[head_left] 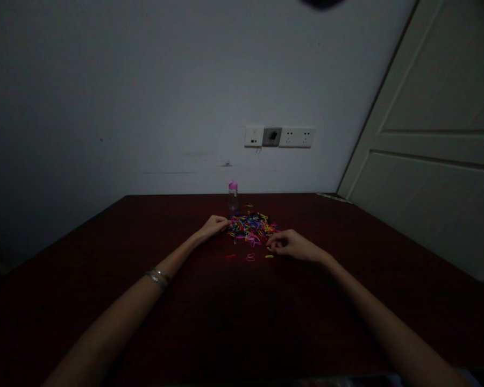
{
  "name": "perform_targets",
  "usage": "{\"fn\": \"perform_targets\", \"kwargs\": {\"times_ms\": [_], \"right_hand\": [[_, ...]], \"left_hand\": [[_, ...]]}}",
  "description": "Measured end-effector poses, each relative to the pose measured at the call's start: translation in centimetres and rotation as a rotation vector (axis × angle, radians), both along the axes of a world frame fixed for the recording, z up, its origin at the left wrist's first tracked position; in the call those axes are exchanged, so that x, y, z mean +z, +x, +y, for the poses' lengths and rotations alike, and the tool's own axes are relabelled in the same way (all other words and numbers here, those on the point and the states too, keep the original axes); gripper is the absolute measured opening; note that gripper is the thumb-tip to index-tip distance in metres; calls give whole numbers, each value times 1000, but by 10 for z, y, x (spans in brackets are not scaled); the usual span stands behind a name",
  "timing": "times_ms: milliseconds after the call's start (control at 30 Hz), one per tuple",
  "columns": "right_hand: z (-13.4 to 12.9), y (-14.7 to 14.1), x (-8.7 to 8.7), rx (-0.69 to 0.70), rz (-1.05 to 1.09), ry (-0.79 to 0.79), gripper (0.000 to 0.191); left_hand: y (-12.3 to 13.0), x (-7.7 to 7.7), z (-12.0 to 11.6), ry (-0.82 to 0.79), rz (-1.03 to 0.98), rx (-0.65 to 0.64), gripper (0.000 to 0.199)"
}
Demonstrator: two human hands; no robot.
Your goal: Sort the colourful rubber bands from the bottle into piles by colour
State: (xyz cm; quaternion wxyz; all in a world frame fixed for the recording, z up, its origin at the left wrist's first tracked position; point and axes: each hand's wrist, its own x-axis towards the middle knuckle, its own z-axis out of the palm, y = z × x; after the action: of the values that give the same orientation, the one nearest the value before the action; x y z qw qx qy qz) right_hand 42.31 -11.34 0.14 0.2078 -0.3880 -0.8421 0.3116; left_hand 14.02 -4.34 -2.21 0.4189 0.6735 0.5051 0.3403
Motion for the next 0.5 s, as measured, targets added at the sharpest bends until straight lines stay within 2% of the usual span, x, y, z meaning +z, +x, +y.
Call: {"fn": "perform_targets", "kwargs": {"times_ms": [100, 200, 333, 500], "right_hand": [[-4, -3, 3, 46, -55, -20, 24], [-2, 1, 6, 20, -48, 0, 25], [11, 22, 7, -93, -12, 60, 26], [32, 56, -3, -269, -27, 143, 24]], "left_hand": [[1, 0, -2, 17, -3, 10, 34], [2, 0, -2, 31, -5, 25, 32], [1, -3, 1, 66, 11, 40, 31], [-2, -6, 5, 81, 27, 59, 33]]}}
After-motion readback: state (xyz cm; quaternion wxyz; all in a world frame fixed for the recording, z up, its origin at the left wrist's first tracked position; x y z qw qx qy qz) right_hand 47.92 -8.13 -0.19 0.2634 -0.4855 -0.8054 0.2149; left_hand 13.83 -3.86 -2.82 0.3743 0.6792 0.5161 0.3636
